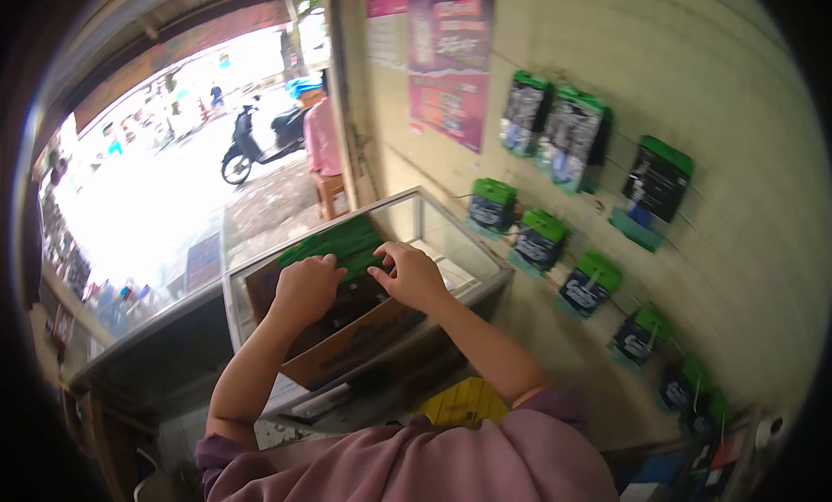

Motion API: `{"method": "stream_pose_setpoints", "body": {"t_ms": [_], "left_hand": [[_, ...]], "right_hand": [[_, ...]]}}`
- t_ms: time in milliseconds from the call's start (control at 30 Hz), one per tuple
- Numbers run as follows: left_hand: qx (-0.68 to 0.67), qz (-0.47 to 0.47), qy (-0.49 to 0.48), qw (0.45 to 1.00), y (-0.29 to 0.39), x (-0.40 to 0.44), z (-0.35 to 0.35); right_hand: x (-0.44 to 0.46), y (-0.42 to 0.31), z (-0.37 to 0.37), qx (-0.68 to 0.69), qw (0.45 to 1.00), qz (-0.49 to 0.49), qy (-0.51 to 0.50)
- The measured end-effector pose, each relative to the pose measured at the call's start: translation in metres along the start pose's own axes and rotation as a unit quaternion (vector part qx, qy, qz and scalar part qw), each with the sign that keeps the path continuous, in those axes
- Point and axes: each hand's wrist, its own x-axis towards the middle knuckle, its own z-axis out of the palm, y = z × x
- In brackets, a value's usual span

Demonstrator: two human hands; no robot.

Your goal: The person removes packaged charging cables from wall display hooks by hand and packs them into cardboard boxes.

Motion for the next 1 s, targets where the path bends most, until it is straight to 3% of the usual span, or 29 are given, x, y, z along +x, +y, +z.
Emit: {"method": "stream_pose_setpoints", "body": {"t_ms": [33,100,200,267,400,467,533,600,667,733,767,867,933,1000], "left_hand": [[-0.004,0.022,0.003,1.0,0.017,0.009,-0.003],[-0.214,0.295,0.056,0.93,0.054,0.028,-0.012],[-0.374,0.356,-0.048,0.855,0.129,0.053,-0.025],[-0.397,0.423,-0.009,0.815,0.176,0.078,-0.01],[-0.472,0.418,-0.026,0.776,0.264,0.118,0.007],[-0.515,0.381,0.045,0.767,0.306,0.137,0.022],[-0.523,0.362,-0.002,0.771,0.339,0.154,0.033],[-0.543,0.33,0.088,0.767,0.373,0.172,0.049],[-0.549,0.317,0.088,0.768,0.401,0.186,0.064],[-0.655,0.259,0.059,0.707,0.428,0.204,0.082],[-0.661,0.242,-0.003,0.71,0.431,0.201,0.075],[-0.691,0.281,-0.03,0.665,0.442,0.202,0.072],[-0.689,0.246,0.027,0.681,0.45,0.202,0.075],[-0.543,0.2,0.038,0.814,0.443,0.214,0.071]], "right_hand": [[-0.015,0.002,-0.016,0.038,0.996,-0.028,0.076],[-0.045,0.002,-0.059,0.037,0.986,-0.035,0.159],[-0.084,0.011,-0.122,0.035,0.948,-0.052,0.311],[-0.104,0.025,-0.164,0.0,0.924,-0.041,0.38],[-0.143,0.046,-0.241,-0.132,0.869,-0.023,0.476],[-0.151,0.074,-0.269,-0.125,0.87,0.021,0.477],[-0.155,0.103,-0.292,-0.191,0.824,0.036,0.532],[-0.156,0.117,-0.305,-0.192,0.82,0.051,0.537],[-0.151,0.13,-0.309,-0.162,0.812,0.103,0.551],[-0.146,0.148,-0.311,-0.162,0.813,0.109,0.549],[-0.142,0.147,-0.309,-0.166,0.812,0.115,0.547],[-0.144,0.143,-0.313,-0.176,0.806,0.156,0.544],[-0.146,0.135,-0.323,-0.181,0.809,0.201,0.522],[-0.149,0.143,-0.333,-0.166,0.835,0.173,0.495]]}}
